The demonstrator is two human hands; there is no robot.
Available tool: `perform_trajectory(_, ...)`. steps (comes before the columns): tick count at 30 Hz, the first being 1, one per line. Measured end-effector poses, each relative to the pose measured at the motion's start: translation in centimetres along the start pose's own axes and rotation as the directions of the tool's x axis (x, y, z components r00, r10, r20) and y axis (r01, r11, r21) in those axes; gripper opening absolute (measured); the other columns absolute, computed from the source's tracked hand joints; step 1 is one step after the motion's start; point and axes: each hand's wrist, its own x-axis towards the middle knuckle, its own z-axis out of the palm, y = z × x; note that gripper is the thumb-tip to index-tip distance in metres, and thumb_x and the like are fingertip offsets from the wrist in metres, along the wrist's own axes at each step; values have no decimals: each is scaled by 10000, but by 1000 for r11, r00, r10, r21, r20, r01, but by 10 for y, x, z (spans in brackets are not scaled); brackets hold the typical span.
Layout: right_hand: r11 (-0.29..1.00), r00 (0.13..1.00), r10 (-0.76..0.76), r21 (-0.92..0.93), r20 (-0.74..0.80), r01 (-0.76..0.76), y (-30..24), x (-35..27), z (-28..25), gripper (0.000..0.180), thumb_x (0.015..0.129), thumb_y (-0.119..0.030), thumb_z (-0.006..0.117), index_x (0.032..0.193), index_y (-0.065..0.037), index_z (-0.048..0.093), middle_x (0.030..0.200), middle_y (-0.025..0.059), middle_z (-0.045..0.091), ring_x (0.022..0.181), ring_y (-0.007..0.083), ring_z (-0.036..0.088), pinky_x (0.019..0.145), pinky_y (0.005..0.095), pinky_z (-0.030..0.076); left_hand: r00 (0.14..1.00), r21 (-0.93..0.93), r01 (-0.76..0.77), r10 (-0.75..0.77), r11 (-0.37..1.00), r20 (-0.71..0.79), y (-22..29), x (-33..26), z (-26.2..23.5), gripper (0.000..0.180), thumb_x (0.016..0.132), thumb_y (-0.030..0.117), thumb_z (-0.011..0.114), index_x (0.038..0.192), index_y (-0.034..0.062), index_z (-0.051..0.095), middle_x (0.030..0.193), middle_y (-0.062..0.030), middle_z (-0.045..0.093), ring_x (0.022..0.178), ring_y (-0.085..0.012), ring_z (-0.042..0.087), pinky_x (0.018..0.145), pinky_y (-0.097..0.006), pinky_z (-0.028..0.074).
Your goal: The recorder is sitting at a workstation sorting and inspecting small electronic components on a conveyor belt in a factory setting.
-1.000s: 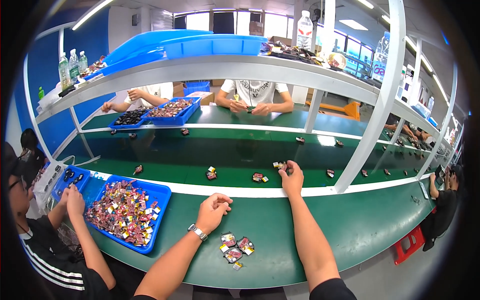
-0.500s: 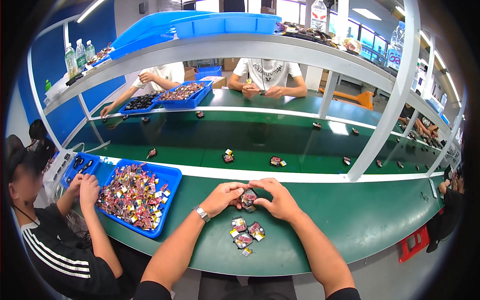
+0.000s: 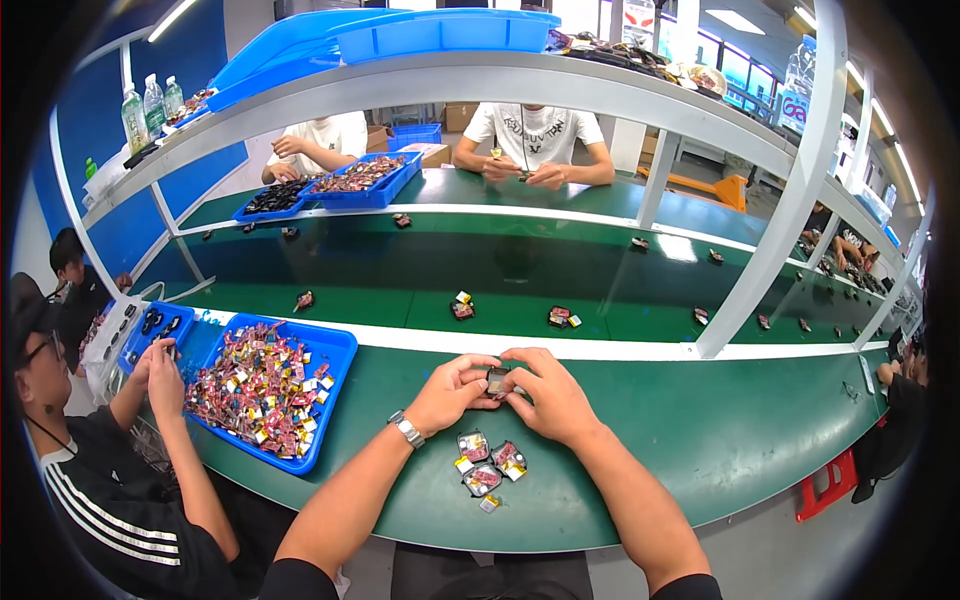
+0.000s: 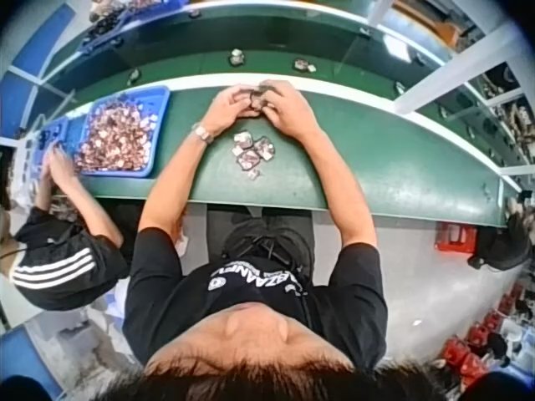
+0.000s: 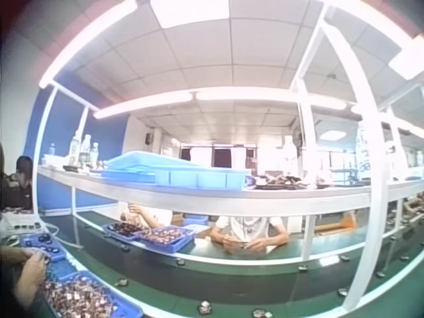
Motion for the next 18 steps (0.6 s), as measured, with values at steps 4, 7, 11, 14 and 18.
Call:
perform_trajectory(4, 1000, 1000, 10, 27, 13, -10, -1, 0, 1, 205, 754, -46, 734, 944, -98, 678, 1237, 77, 569, 1142, 301, 539, 935, 396, 481, 1000, -2, -1, 1, 1000, 5, -2, 0, 0, 335, 969, -25, 453, 1302, 10, 466, 1155, -130, 629, 1053, -193, 636, 915, -341, 572)
perform_trajectory(7, 996, 997, 71, 62, 1, -71, -3, -1, 5, 134, 774, -69, 723, 903, -93, 693, 1230, 63, 581, 1145, 282, 540, 938, 389, 482, 1000, -20, 0, 0, 1000, 3, -2, 1, 0, 349, 958, -37, 460, 1303, 15, 460, 1172, -136, 620, 1072, -198, 629, 932, -351, 565)
perform_trajectory(11, 973, 980, 198, 122, -21, -194, -3, -3, 10, 88, 809, -104, 695, 894, -85, 708, 1212, 55, 606, 1152, 266, 542, 948, 374, 481, 999, -44, 9, -8, 999, 42, 4, -2, -1, 376, 942, -49, 468, 1313, 9, 454, 1212, -149, 597, 1097, -204, 620, 954, -363, 555)
perform_trajectory(14, 968, 976, 216, 133, -15, -213, -3, -2, 10, 91, 817, -115, 682, 897, -79, 707, 1212, 61, 609, 1155, 267, 542, 953, 369, 478, 994, -37, -13, 17, 999, 104, 5, -4, -2, 398, 929, -54, 479, 1322, -4, 444, 1248, -153, 574, 1117, -207, 611, 970, -374, 547)
perform_trajectory(18, 970, 978, 209, 129, -6, -207, -2, -3, 10, 95, 818, -115, 674, 898, -77, 708, 1229, 69, 602, 1172, 273, 531, 958, 374, 475, 996, -7, -14, 15, 1000, 89, 6, -4, 0, 391, 930, -48, 485, 1318, -12, 450, 1251, -145, 572, 1118, -207, 610, 959, -365, 553)
